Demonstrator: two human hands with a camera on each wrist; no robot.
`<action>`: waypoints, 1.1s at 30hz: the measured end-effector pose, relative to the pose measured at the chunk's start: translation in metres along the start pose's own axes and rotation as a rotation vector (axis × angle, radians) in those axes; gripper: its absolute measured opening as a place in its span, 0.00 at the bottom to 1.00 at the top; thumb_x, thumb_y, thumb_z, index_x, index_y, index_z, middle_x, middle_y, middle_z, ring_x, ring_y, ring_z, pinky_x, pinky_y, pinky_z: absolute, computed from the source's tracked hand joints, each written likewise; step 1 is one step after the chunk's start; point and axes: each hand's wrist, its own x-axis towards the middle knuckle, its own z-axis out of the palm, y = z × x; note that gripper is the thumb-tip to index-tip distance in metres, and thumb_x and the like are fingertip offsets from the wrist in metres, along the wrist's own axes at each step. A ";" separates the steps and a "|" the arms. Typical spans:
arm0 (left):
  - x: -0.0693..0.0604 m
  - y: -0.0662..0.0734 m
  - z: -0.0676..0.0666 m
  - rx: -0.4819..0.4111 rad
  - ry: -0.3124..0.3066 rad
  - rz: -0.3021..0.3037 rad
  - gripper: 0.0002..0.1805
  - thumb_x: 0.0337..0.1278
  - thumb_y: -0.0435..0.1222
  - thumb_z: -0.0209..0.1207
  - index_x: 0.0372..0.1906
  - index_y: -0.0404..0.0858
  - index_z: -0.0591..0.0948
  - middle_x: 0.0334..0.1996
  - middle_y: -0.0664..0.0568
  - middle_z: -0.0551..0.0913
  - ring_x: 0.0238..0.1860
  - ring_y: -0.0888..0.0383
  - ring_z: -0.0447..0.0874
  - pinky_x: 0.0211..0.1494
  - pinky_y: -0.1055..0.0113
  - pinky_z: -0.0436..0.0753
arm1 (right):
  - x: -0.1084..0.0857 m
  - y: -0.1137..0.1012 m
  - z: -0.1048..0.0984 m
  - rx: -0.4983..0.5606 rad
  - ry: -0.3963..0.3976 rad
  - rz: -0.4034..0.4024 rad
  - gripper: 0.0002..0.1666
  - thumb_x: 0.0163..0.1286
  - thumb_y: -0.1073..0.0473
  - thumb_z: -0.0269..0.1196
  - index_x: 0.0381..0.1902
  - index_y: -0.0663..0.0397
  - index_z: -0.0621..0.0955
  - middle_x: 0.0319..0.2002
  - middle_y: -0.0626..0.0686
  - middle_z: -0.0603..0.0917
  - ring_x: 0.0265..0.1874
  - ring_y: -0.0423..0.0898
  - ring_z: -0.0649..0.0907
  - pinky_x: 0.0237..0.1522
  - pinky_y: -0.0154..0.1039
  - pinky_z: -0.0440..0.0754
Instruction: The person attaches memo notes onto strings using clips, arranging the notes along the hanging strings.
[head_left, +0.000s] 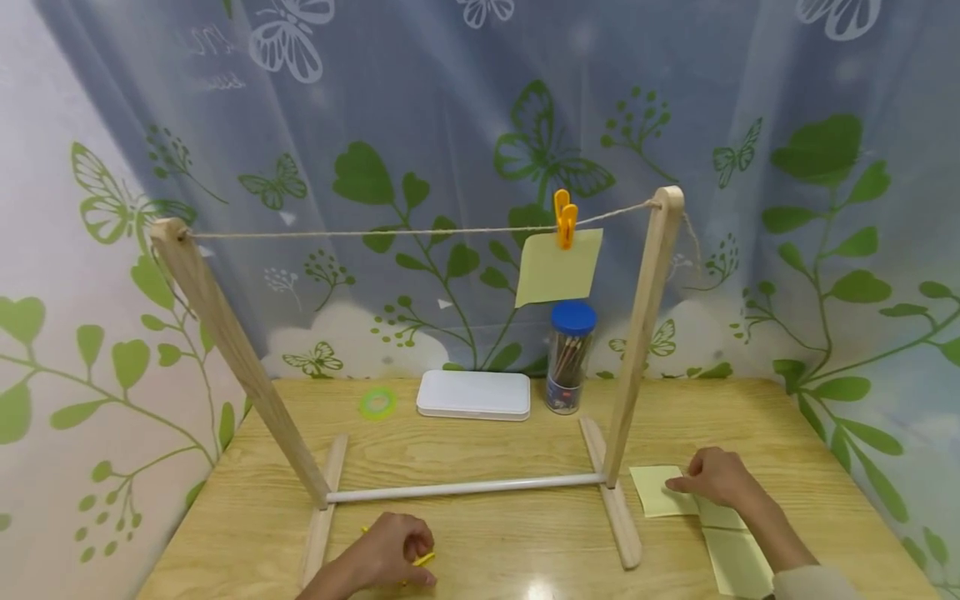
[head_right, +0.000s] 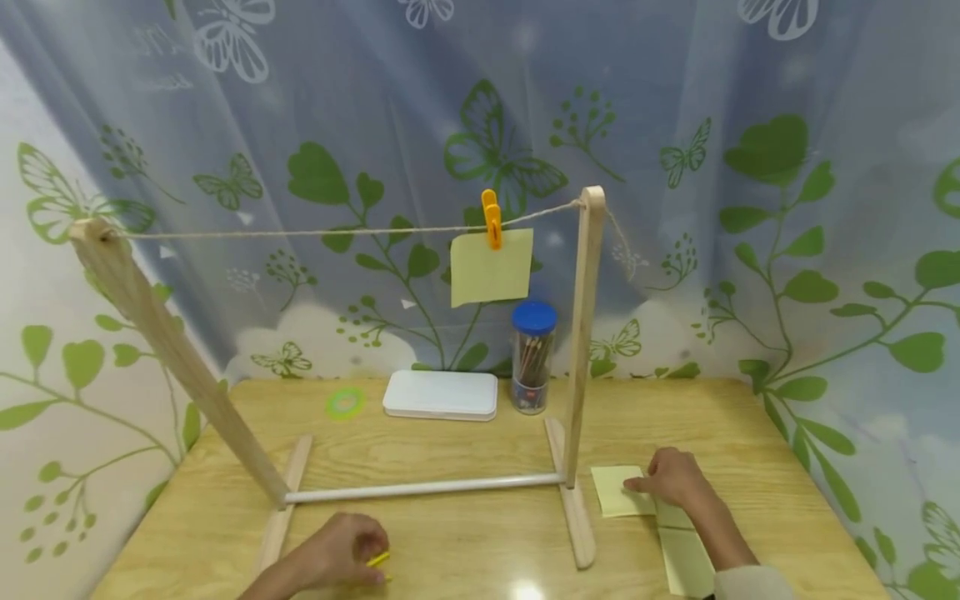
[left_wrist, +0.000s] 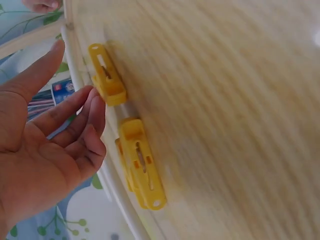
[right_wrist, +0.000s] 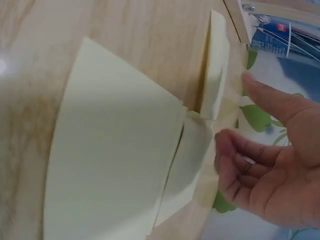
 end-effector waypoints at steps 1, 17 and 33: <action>-0.001 -0.001 0.001 -0.003 -0.004 -0.009 0.19 0.37 0.38 0.74 0.35 0.33 0.82 0.28 0.53 0.79 0.27 0.65 0.73 0.31 0.76 0.74 | 0.000 0.000 0.001 -0.018 -0.006 0.017 0.36 0.53 0.40 0.70 0.35 0.73 0.79 0.37 0.67 0.83 0.33 0.54 0.82 0.32 0.46 0.81; 0.001 -0.003 0.011 0.043 0.029 0.030 0.11 0.32 0.27 0.70 0.26 0.35 0.80 0.20 0.57 0.76 0.22 0.71 0.67 0.26 0.75 0.71 | -0.003 -0.003 0.019 -0.024 0.106 0.123 0.32 0.43 0.45 0.77 0.13 0.51 0.64 0.14 0.45 0.60 0.17 0.41 0.63 0.20 0.34 0.66; 0.003 -0.001 -0.004 0.136 0.036 0.087 0.17 0.42 0.34 0.71 0.38 0.29 0.83 0.25 0.55 0.79 0.26 0.71 0.69 0.29 0.76 0.72 | -0.002 0.011 0.009 0.283 -0.016 -0.003 0.22 0.60 0.53 0.67 0.15 0.51 0.69 0.12 0.42 0.64 0.14 0.37 0.63 0.20 0.30 0.62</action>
